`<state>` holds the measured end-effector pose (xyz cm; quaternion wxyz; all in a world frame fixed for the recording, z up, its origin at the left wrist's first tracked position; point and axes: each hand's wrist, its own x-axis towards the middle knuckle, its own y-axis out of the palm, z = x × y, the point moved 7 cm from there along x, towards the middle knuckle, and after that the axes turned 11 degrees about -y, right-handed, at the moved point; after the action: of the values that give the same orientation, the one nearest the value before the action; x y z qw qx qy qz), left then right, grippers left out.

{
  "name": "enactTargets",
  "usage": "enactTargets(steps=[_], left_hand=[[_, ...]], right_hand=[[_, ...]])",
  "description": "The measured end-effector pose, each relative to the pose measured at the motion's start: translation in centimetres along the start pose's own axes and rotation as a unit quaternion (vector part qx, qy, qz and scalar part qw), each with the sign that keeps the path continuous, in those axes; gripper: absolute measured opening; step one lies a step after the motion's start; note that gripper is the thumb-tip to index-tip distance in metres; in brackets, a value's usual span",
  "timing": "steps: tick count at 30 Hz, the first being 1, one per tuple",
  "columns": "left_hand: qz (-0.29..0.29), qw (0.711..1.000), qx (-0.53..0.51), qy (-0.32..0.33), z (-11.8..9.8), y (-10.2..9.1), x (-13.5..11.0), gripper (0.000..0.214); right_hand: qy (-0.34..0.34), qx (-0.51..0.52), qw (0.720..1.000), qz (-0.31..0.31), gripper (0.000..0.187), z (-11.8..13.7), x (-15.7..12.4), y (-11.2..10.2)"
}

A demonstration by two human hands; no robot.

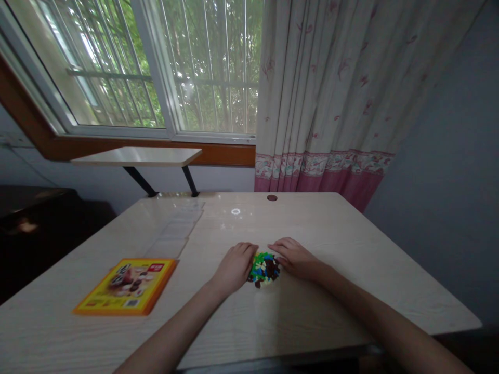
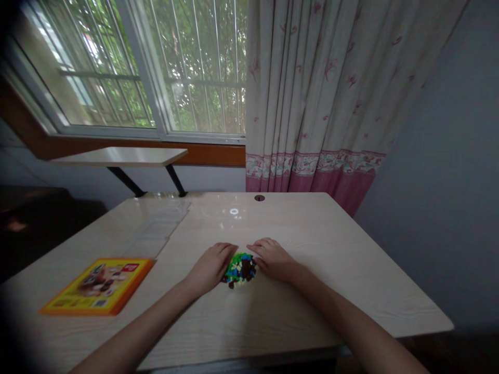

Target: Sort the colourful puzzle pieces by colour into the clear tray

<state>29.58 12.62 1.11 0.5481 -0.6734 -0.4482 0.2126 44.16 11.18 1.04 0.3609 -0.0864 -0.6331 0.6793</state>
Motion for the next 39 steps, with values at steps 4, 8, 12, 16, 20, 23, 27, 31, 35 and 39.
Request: enactTargets(steps=[4,8,12,16,20,23,27,31,35,39], left_hand=[[-0.012,1.000,-0.011,-0.006,0.5,0.1,0.0,0.025],[-0.013,1.000,-0.023,0.001,0.4,0.1,0.1,0.024],[-0.031,0.999,-0.015,-0.001,0.2,-0.1,0.2,0.028],[-0.029,1.000,0.001,0.006,0.2,0.1,0.1,0.030],[-0.026,1.000,0.003,0.007,0.3,0.2,0.0,0.030],[-0.024,1.000,-0.001,0.007,0.3,0.3,0.0,0.029],[-0.021,0.999,-0.026,0.017,0.1,0.0,0.1,0.034],[-0.027,0.999,-0.036,0.008,0.9,-2.0,0.1,0.034],[-0.021,0.997,0.010,-0.075,5.6,-5.7,-0.7,0.033],[-0.024,0.972,0.102,-0.211,11.9,-9.4,-3.7,0.052]], right_hand=[[0.020,0.005,1.000,-0.014,0.028,-0.3,-0.1,0.0],[-0.003,0.011,1.000,-0.018,0.022,-0.1,0.0,0.2],[-0.020,0.011,0.999,-0.023,0.020,0.0,0.1,0.2],[-0.025,0.015,0.999,-0.031,0.020,0.2,0.1,-0.1],[-0.027,0.016,0.999,-0.038,0.020,0.2,0.0,-0.1],[-0.023,0.015,0.999,-0.036,0.019,0.0,-0.1,0.1],[-0.015,0.021,0.999,-0.039,0.021,-0.2,-0.3,0.1],[-0.009,0.026,0.999,-0.041,0.021,-0.3,-0.4,-0.2],[-0.004,0.023,0.999,-0.046,0.022,-0.6,-0.6,-0.3],[0.008,0.015,0.999,-0.047,0.021,-1.1,-0.7,-0.1]])
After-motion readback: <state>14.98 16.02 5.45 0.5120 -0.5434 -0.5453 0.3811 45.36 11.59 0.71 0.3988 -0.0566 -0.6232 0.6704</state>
